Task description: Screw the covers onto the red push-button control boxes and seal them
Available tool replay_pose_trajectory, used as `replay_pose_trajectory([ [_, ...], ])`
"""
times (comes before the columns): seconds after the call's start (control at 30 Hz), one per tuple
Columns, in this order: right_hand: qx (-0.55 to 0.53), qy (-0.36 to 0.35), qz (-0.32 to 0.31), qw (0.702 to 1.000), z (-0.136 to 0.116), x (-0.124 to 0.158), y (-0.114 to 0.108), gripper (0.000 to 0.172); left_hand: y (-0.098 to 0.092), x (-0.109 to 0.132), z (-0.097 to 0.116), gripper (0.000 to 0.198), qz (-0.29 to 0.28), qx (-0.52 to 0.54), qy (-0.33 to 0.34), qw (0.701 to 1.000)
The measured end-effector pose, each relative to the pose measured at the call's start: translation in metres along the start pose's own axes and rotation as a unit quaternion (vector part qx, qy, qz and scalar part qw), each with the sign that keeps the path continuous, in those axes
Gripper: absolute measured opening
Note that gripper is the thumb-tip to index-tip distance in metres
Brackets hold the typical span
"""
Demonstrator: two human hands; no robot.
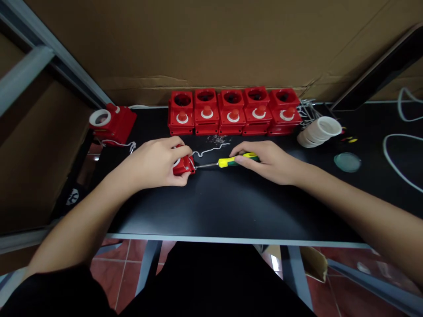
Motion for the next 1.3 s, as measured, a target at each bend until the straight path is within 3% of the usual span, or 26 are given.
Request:
replay_pose_trajectory([
  [0.07,0.048,0.02,-0.03,0.998,-0.001,-0.002,0.002,0.045,0.0,0.0,0.0,0.035,-0.001,0.0,0.004,1.0],
  [0.17,0.083,0.022,-0.023,0.996,-0.004,-0.003,0.004,0.054,0.001,0.0,0.0,0.034,-0.002,0.001,0.013,1.0],
  [0.4,0.008,-0.026,0.018,0.999,0.008,0.011,0.004,0.035,0.003,0.003,0.01,0.033,0.032,0.028,0.045,0.998],
  [0.6,-0.053,-0.022,0.058,0.997,0.023,0.014,-0.002,0.038,0.003,0.004,0.015,0.033,0.09,0.064,0.052,0.992],
  [0.83,-0.088,-0.025,0.111,0.99,0.016,0.011,-0.007,0.036,0.001,0.004,0.018,0.03,0.123,0.082,0.055,0.988],
  [0.97,-0.081,-0.002,0.089,0.993,0.014,0.015,-0.008,0.038,0.001,0.004,0.019,0.031,0.124,0.078,0.061,0.987],
  [1.13,-0.066,0.05,0.007,0.997,0.005,0.021,-0.008,0.039,0.001,0.004,0.019,0.032,0.127,0.075,0.065,0.987],
  [1.3,-0.026,0.049,0.032,0.998,-0.001,0.021,-0.004,0.033,0.0,0.004,0.019,0.032,0.114,0.063,0.065,0.989],
])
Point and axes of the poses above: each hand's wrist, its own x-axis away from the middle knuckle, its own y-axis out of the palm, z = x × y, the point moved 1 cm from there along -x, towards the middle knuckle
